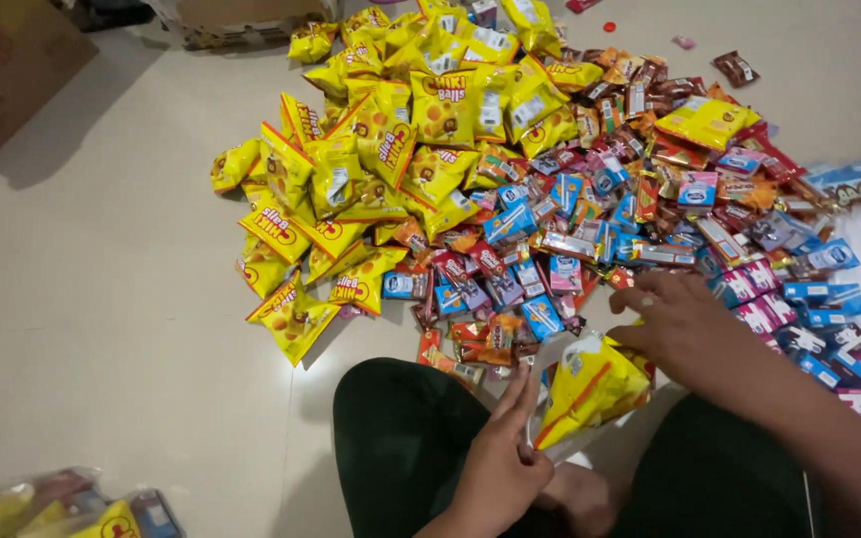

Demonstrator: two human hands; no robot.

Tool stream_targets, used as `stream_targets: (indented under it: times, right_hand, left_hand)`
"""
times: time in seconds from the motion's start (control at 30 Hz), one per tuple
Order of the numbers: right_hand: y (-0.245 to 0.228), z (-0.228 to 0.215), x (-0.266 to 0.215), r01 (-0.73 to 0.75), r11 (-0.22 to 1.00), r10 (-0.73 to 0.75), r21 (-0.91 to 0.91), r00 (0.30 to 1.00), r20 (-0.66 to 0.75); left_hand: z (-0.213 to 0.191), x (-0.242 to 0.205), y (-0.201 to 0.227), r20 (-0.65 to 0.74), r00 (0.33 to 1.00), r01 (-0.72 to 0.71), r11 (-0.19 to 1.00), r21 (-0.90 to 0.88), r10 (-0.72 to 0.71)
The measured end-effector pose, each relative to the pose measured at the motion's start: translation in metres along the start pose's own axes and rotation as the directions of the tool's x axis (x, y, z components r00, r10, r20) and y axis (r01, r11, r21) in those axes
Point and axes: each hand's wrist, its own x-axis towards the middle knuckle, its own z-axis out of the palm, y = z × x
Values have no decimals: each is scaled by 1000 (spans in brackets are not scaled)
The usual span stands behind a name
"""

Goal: Sorting and bagging various packaged snacks from a large pile on the floor into plastic bags.

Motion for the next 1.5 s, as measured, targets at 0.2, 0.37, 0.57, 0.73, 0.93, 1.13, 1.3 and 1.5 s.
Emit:
stream_targets:
  times: [0.2,0.37,0.57,0.73,0.93,1.13,1.3,1.5]
  right_hand:
    - [-30,-11,-13,-66,982,17,-178,964,-264]
    - [-56,2,4,79,995,-88,-60,983,-163]
    - [-28,22,14,-143,959,115,244,986,123]
    - [-19,-8,5,-549,632,476,547,832,285]
    - [15,-44,-7,-627,396,474,671,766,435]
    - [48,98,48,-787,160,533,595,577,619]
    - [23,301,99,-782,267,560,563,601,570]
    - [-2,368,112,-677,197,737,709,579,348]
  left_hand:
    - [7,-1,-1,-68,997,-19,998,59,23]
    - [17,1,-16,-90,991,-93,989,115,103]
    - [15,1,-10,-57,988,-133,984,123,141]
    - [7,28,-62,-34,954,-276,918,284,297]
    - [-21,27,-27,-56,998,15,977,211,-4]
    - [-5,38,-96,321,947,-183,873,451,33]
    - [23,62,-55,295,654,661,716,224,-697]
    - [10,72,-108,588,727,163,921,354,-355]
